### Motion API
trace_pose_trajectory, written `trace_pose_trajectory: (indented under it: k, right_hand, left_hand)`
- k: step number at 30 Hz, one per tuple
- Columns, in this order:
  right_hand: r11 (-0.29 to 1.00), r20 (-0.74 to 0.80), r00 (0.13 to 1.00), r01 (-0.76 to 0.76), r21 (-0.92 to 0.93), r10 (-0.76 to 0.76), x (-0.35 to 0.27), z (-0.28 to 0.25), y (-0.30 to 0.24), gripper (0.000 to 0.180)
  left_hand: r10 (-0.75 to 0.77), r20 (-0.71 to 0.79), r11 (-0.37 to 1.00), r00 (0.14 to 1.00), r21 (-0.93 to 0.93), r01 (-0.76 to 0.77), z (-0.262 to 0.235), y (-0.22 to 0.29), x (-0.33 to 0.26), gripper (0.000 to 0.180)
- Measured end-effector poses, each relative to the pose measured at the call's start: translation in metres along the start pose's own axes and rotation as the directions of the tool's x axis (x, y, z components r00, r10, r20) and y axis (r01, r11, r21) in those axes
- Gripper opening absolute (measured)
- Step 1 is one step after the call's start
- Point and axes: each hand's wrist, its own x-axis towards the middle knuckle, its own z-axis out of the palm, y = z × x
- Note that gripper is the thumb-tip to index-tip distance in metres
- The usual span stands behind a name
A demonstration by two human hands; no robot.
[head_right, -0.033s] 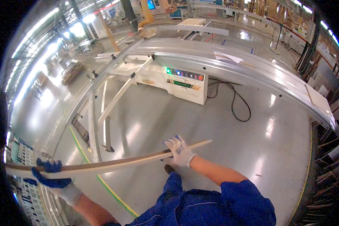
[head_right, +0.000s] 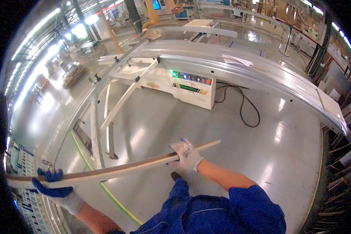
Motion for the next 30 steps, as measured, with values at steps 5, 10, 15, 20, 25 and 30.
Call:
trace_pose_trajectory:
  k: [5, 10, 15, 20, 25, 30]
  right_hand:
    - [0.996, -0.24, 0.971, -0.018, -0.09, -0.005, 0.155, -0.053, 0.053, 0.093]
    - [0.971, -0.311, 0.949, -0.115, -0.209, 0.046, 0.299, -0.058, 0.124, 0.099]
    - [0.926, -0.246, 0.969, -0.095, -0.366, 0.002, 0.44, -0.059, 0.214, 0.101]
    - [0.911, -0.009, 0.999, 0.026, -0.411, -0.032, 0.572, -0.044, 0.306, 0.102]
    - [0.915, 0.151, 0.983, 0.154, -0.373, -0.104, 0.69, -0.022, 0.378, 0.098]
    - [0.93, 0.265, 0.951, 0.235, -0.283, -0.16, 0.79, -0.004, 0.44, 0.103]
  left_hand:
    - [-0.08, 0.068, 0.995, 0.994, -0.054, 0.084, -0.033, -0.12, 0.077, 0.045]
    - [-0.29, -0.436, 0.941, 0.852, 0.031, 0.336, 0.082, -0.186, 0.085, 0.054]
    - [-0.489, -0.311, 0.83, 0.815, 0.122, 0.544, 0.093, -0.324, 0.08, 0.065]
    - [-0.671, -0.312, 0.709, 0.673, -0.003, 0.705, 0.144, -0.449, 0.08, 0.073]
    - [-0.69, -0.49, 0.628, 0.533, -0.039, 0.777, 0.151, -0.592, 0.094, 0.046]
    - [-0.756, -0.478, 0.596, 0.447, -0.222, 0.771, 0.042, -0.744, 0.11, 0.062]
